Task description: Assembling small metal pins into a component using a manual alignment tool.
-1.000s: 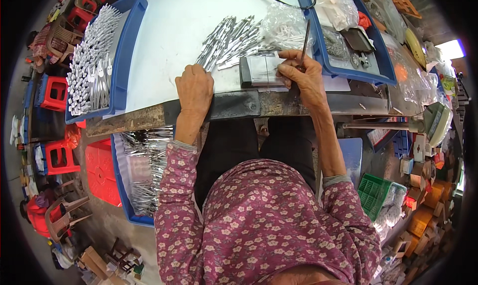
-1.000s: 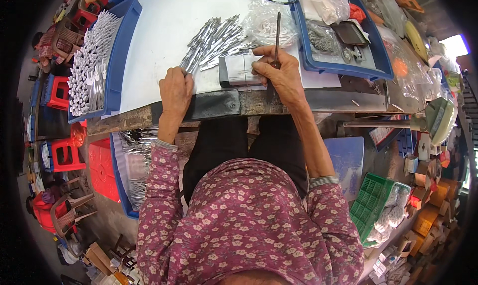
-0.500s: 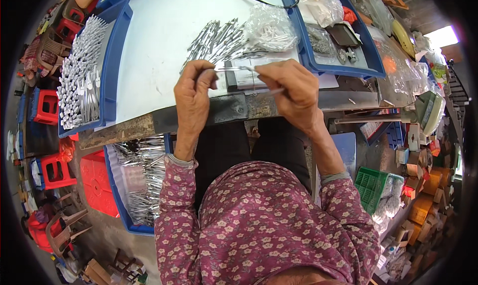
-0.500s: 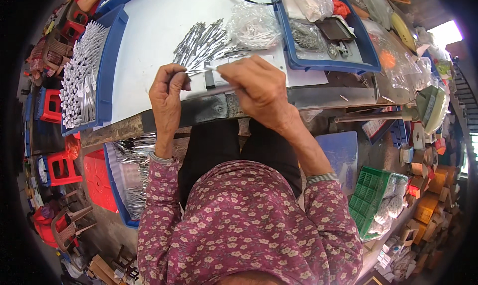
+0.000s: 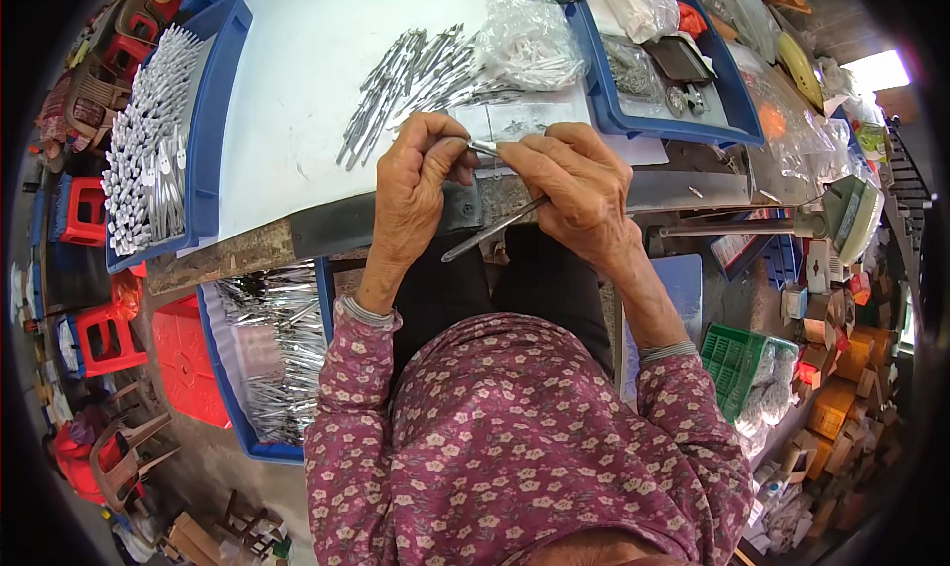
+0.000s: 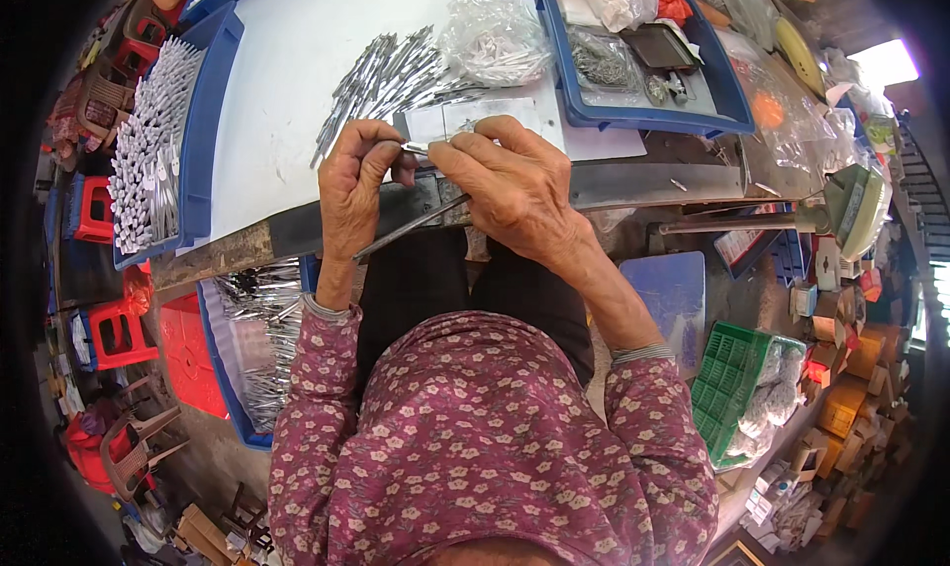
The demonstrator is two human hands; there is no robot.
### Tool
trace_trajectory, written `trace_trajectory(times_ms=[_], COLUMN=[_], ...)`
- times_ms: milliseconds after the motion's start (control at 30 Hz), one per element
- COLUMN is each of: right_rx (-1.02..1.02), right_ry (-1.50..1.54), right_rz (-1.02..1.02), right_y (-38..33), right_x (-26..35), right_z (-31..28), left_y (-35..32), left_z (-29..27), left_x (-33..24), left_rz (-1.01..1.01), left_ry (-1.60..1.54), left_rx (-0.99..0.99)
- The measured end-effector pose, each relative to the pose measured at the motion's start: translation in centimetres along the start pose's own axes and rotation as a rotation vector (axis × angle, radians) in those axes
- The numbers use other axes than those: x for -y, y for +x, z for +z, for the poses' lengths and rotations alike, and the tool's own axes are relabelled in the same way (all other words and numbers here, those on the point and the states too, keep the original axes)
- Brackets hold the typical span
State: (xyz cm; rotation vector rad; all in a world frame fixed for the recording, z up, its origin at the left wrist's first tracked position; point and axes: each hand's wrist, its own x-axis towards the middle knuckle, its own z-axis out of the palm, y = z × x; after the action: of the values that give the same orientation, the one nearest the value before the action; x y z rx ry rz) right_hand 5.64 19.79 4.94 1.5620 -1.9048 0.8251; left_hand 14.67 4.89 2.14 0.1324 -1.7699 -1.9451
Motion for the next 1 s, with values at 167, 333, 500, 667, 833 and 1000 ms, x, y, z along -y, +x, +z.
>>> trace_trajectory(times_ms=[167,333,500,667,833,1000], right_rx=[0.039,0.101,0.228,0.242,0.259,0.065], right_ry=[-0.002,0.032,0.112,0.103,0.068,0.585], right_rz=[0.017,0.032,0.100,0.180,0.232,0.654], right_y=[-0.1,-0.1,-0.3,-0.2,-0.3,-0.2], right_x=[0.1,-0.2,-1.2,-3.6,-5.2,-5.4], right_z=[0.0,0.1,-0.5,0.1,0.7,2.5], left_y=[0.0,-0.1,0.1,1.1,1.7,1.6], left_z=[0.1,-0.2,-0.7,0.5,1.2,1.4], left_x=[0.4,1.0,2.5,2.3,3.2,5.0], left_rz=[-0.011,-0.037,-0.078,-0.114,0.038,0.292], left_ry=[-0.016,-0.095,-0.241,-0.123,0.447,0.678], left_rx=[0.025,0.014,-0.006,-0.101,-0.166,-0.184])
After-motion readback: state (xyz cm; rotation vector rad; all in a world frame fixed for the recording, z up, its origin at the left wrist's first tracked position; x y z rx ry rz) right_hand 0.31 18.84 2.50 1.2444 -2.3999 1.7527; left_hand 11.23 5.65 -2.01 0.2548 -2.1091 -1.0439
